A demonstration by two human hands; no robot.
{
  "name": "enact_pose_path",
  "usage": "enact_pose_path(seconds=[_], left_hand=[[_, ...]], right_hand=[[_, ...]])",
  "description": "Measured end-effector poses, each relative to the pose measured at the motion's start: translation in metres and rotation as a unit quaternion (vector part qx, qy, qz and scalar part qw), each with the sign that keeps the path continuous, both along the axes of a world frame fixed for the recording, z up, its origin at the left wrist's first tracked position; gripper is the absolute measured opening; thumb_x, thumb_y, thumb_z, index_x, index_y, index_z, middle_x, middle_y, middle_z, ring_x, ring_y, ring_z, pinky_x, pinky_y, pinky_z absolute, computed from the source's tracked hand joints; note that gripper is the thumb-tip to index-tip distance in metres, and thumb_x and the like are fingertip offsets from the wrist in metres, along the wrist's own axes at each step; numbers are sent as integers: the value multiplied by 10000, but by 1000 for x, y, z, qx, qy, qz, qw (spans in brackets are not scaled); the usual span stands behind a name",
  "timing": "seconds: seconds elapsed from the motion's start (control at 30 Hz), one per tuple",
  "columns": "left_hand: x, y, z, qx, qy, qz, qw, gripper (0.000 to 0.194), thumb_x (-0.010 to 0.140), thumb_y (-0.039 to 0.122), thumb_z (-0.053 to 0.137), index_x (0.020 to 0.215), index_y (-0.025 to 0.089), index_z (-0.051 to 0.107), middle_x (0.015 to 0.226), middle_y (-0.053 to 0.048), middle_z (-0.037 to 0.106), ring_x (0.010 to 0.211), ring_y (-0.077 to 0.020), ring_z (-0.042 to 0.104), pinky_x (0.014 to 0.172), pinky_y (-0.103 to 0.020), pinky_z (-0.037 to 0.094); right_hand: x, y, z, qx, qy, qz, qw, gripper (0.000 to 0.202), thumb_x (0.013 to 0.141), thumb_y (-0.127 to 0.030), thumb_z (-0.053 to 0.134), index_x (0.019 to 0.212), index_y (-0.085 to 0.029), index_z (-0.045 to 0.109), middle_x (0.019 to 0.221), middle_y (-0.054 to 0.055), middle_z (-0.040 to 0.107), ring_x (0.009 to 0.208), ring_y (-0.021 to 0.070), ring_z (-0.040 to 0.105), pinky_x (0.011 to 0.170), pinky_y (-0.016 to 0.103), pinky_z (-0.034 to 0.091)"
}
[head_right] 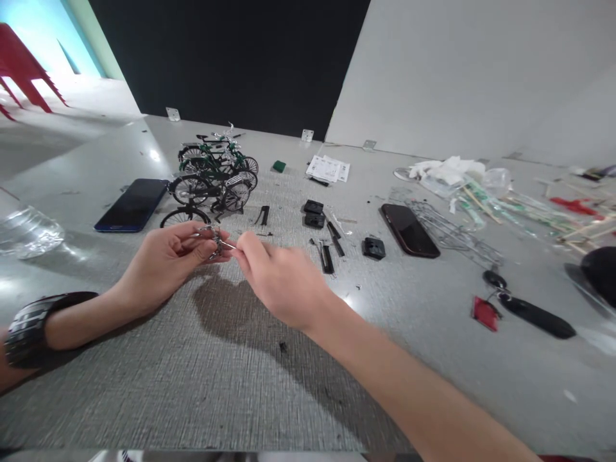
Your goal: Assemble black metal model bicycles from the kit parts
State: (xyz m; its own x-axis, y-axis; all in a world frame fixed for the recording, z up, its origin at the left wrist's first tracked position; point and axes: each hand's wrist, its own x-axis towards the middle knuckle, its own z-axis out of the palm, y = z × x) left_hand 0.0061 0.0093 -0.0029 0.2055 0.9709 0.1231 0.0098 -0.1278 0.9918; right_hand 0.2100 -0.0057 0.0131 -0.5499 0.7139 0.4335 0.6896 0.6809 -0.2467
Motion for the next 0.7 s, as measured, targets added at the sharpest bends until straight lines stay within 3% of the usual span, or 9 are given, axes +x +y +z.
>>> enact_pose_path(seconds=[0.1, 0.2, 0.27, 0.37, 0.5, 0.6, 0.7], left_hand=[[0, -1, 0, 26, 6, 7, 1000, 75, 900, 222, 692, 918, 150, 682, 954, -64, 806, 905, -201, 790, 864, -298, 647], [0, -1, 1, 42, 14, 13, 999, 83, 901, 240, 690, 919, 160, 678, 978, -69, 807, 928, -205, 789, 867, -297, 641], [1, -1, 1, 49, 11, 20, 999, 77, 900, 234, 685, 924, 161, 680, 980, -70, 808, 928, -205, 789, 872, -303, 638], [2, -2, 1, 58, 3, 29, 998, 71, 899, 224, 687, 936, 164, 687, 962, -62, 809, 914, -204, 791, 876, -317, 638], [1, -6, 3, 77, 11, 35, 996, 51, 902, 208, 693, 940, 175, 692, 952, -50, 815, 897, -197, 792, 849, -308, 644], [0, -9, 4, 101, 38, 37, 994, 40, 912, 199, 680, 948, 188, 694, 954, -41, 820, 887, -187, 792, 838, -291, 643], [-3, -11, 4, 125, 76, 40, 988, 56, 925, 200, 666, 971, 202, 699, 970, -34, 824, 896, -182, 790, 838, -283, 640]], right_hand=[[-7, -2, 1, -168, 154, -36, 973, 255, 1067, -331, 428, 883, -189, 533, 619, -54, 516, 501, 83, 428, 476, 237, 301], [-8, -1, 3, -202, 184, -45, 961, 263, 1060, -364, 445, 873, -198, 526, 607, -60, 491, 502, 84, 424, 471, 231, 297], [-3, 2, 3, -158, 130, -26, 979, 205, 1050, -334, 447, 920, -193, 519, 586, -68, 482, 470, 83, 390, 473, 243, 281], [6, 8, 3, -13, -20, -6, 1000, 172, 1038, -284, 420, 988, -183, 550, 669, -20, 588, 466, 93, 360, 477, 283, 220], [13, 13, 4, 133, -149, -8, 980, 232, 1050, -232, 408, 1013, -204, 635, 810, 30, 689, 531, 113, 438, 496, 315, 209], [12, 12, 2, 137, -152, 0, 979, 273, 1062, -248, 410, 997, -192, 669, 767, 32, 692, 525, 118, 447, 488, 322, 215], [9, 8, -1, 75, -79, 25, 994, 305, 1073, -285, 391, 1032, -163, 668, 831, 63, 710, 563, 128, 486, 489, 316, 230]])
